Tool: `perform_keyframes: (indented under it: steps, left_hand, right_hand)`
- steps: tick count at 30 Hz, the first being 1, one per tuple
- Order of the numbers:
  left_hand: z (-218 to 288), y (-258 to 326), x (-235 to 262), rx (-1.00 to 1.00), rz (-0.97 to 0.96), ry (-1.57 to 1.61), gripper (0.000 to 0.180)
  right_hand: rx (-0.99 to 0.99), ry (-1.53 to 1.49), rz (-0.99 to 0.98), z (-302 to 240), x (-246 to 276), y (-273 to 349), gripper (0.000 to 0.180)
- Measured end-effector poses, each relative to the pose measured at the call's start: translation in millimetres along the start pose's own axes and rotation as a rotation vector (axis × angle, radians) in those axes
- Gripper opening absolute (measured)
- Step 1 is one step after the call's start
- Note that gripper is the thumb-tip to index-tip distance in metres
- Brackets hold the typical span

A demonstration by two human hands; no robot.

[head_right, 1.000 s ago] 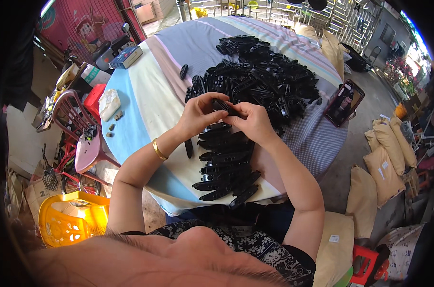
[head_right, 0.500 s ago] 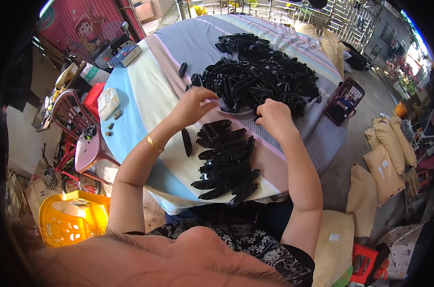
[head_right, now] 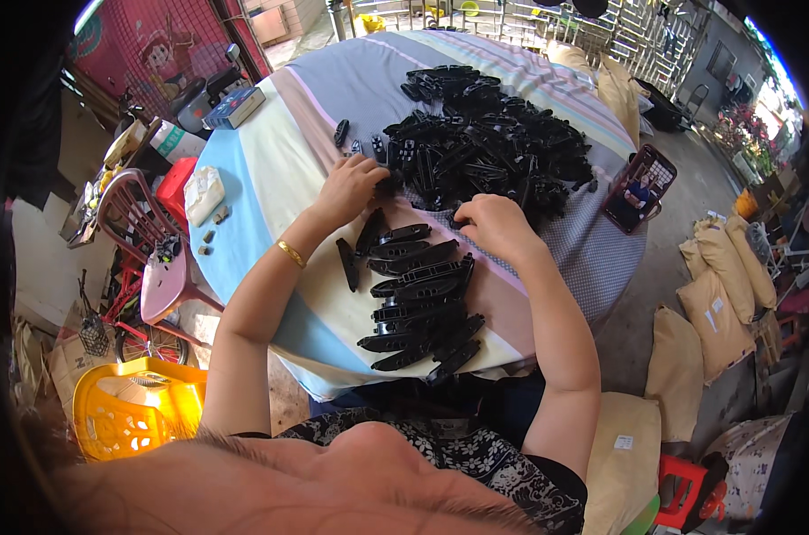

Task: Sorting small black plastic components on a table in a workshop setting.

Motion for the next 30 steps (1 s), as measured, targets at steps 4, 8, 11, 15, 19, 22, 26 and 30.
perform_keyframes:
  steps: [4, 8, 11, 15, 19, 22, 26, 30]
  left_hand:
    - [20, 1, 20, 0.025, 0.162, 0.340, 0.027]
    - [32, -1, 24, 0.176, 0.104, 0.786, 0.028]
    - [56, -2, 29, 0.061, 0.056, 0.823, 0.033]
    - [56, 1, 21, 0.122, 0.088, 1.013, 0.032]
    - [45, 16, -18, 0.646, -0.036, 1.807, 0.029]
    - [45, 14, -18, 0.592, 0.043, 2.108, 0.032]
    - [49, 12, -21, 0.551, 0.016, 2.183, 0.034]
    - [50, 12, -22, 0.529, 0.017, 2.169, 0.032]
  right_hand:
    - [-0.116, -0.281, 0.136, 1, 18, -3, 0.014]
    - [0.047, -0.574, 0.457, -21, 42, -1, 0.011]
    - [0.178, -0.517, 0.602, -44, 54, 3, 0.011]
    - [0.220, -0.446, 0.561, -42, 44, 2, 0.011]
    - [0.155, -0.491, 0.618, -44, 42, 5, 0.011]
    - [0.147, -0.481, 0.679, -46, 46, 9, 0.012]
    - [0.133, -0.475, 0.738, -45, 51, 13, 0.012]
    - [0.168, -0.392, 0.760, -50, 52, 14, 0.012]
Point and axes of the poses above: each hand's wrist, its own y-axis away from the middle knuckle, its own x-axis out of the back of the hand, z = x × y, the point moved 9 cm from there along -y, towards the middle knuckle, and after that the axes turned 1 degree about z, right-handed, at the moved point
